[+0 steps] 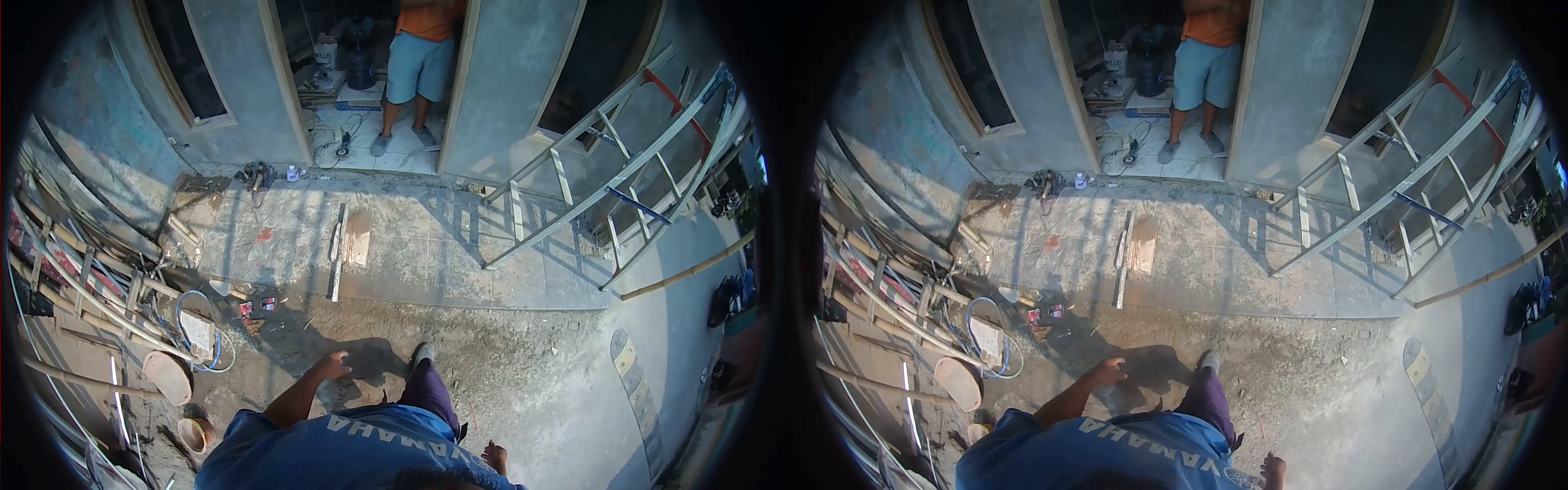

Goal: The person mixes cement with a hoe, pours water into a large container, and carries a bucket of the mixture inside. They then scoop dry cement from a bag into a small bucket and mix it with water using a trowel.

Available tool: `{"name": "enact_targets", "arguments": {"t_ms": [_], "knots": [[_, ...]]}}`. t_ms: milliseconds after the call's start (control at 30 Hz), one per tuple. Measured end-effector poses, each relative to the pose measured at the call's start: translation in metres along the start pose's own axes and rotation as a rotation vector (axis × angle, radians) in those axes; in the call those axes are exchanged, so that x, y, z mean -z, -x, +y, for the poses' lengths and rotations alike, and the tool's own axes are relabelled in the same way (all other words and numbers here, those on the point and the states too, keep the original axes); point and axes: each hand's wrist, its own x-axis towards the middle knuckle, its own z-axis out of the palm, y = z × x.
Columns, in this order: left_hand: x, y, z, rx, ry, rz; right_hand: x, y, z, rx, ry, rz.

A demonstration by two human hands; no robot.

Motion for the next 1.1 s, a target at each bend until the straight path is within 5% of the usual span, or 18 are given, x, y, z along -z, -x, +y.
{"name": "enact_targets", "arguments": {"t_ms": [100, 167, 300, 533, 667, 733, 933, 1100], "knots": [[0.039, -0.026, -0.026, 0.136, 0.032, 0.034, -0.02, -0.054, -0.185, 0.176, 0.141, 0.057], [0.077, -0.004, -0.002, 0.217, 0.151, 0.152, -0.028, -0.131, -0.299, 0.549, 0.396, 0.111], [0.128, -0.017, -0.005, 0.397, 0.343, 0.436, -0.11, -0.081, -0.607, 0.89, 0.707, 0.143], [0.192, -0.123, -0.047, 0.654, 0.351, 0.472, -0.369, 0.008, -0.955, 1.493, 0.606, -0.076], [0.302, -0.208, -0.01, 0.718, 0.209, 0.46, -0.465, 0.057, -1.071, 1.736, 0.705, -0.155], [0.393, -0.252, 0.009, 0.491, 0.201, 0.62, -0.484, 0.079, -1.115, 1.686, 0.74, -0.19], [0.759, -0.292, 0.193, 0.103, -0.236, 1.179, -0.516, 0.094, -1.217, 1.643, 0.659, -0.103], [0.973, -0.33, 0.294, 0.008, -0.576, 1.48, -0.59, 0.066, -1.282, 1.57, 0.574, -0.155]]}}
